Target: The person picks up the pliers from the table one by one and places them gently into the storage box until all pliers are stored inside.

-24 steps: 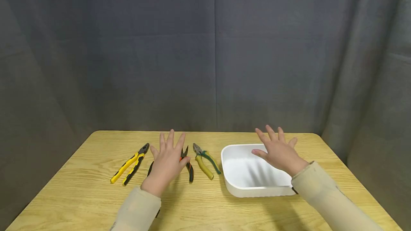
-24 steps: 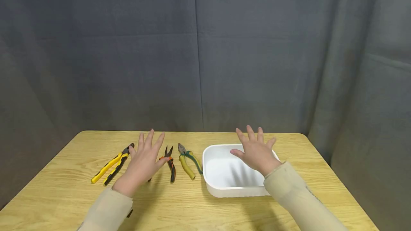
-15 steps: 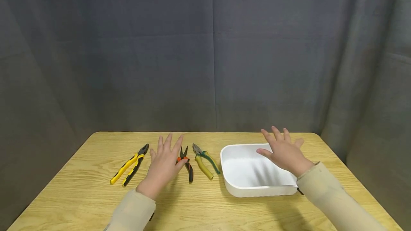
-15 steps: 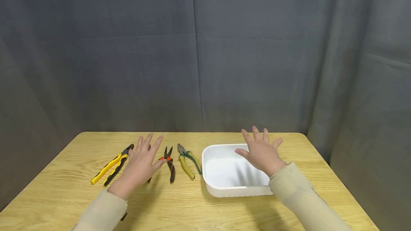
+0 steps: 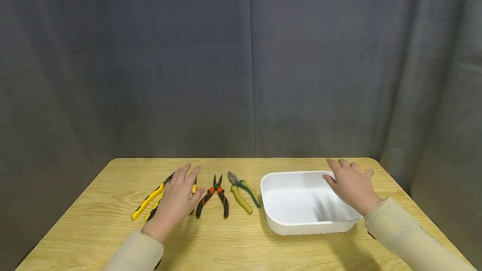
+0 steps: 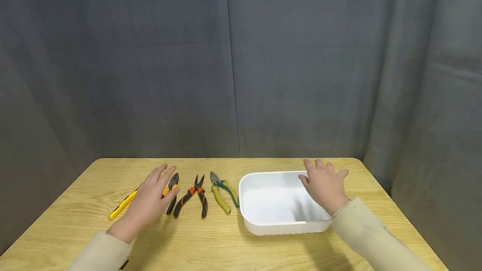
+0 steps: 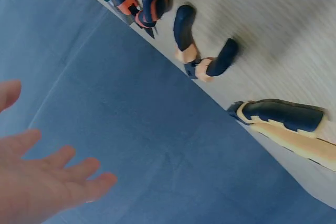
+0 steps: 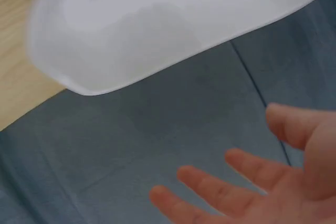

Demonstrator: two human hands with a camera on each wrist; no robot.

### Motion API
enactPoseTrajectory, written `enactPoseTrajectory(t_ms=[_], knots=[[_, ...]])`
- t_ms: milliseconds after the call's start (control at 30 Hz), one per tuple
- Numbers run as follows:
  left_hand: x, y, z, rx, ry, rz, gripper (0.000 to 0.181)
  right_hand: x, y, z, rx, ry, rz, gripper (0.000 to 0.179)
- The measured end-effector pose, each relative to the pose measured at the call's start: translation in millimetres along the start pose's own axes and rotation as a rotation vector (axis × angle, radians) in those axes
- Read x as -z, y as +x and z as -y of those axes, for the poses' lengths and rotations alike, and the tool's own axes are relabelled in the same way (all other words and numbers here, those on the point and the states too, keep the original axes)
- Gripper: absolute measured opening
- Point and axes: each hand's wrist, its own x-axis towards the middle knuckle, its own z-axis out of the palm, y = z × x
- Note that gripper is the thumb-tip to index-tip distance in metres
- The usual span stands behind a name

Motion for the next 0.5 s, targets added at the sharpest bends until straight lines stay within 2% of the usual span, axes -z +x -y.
enactPoseTrajectory(t_ms=[100,200,333,500], knots=[[2.5,-2.7,4.8,0.009,-0.041,-0.02,0.055,-3,-1.5,-6,-0.007,-0.006,-0.036,0.04],[4.4,-5.8,10.3,0.021,-0.066,-0.024,0.054,-4,-1.9,-13,-0.018,0.04,-0.04,0.035],[5.7,-8.2,17.5,0.049,-0.088,0.0,0.052,-4,-1.4,-22,-0.032,0.183,0.014,0.033],[8.0,-10.4,26.6,0.106,-0.116,0.079,0.051,-5,0.3,-36,-0.076,0.342,0.134,0.032]])
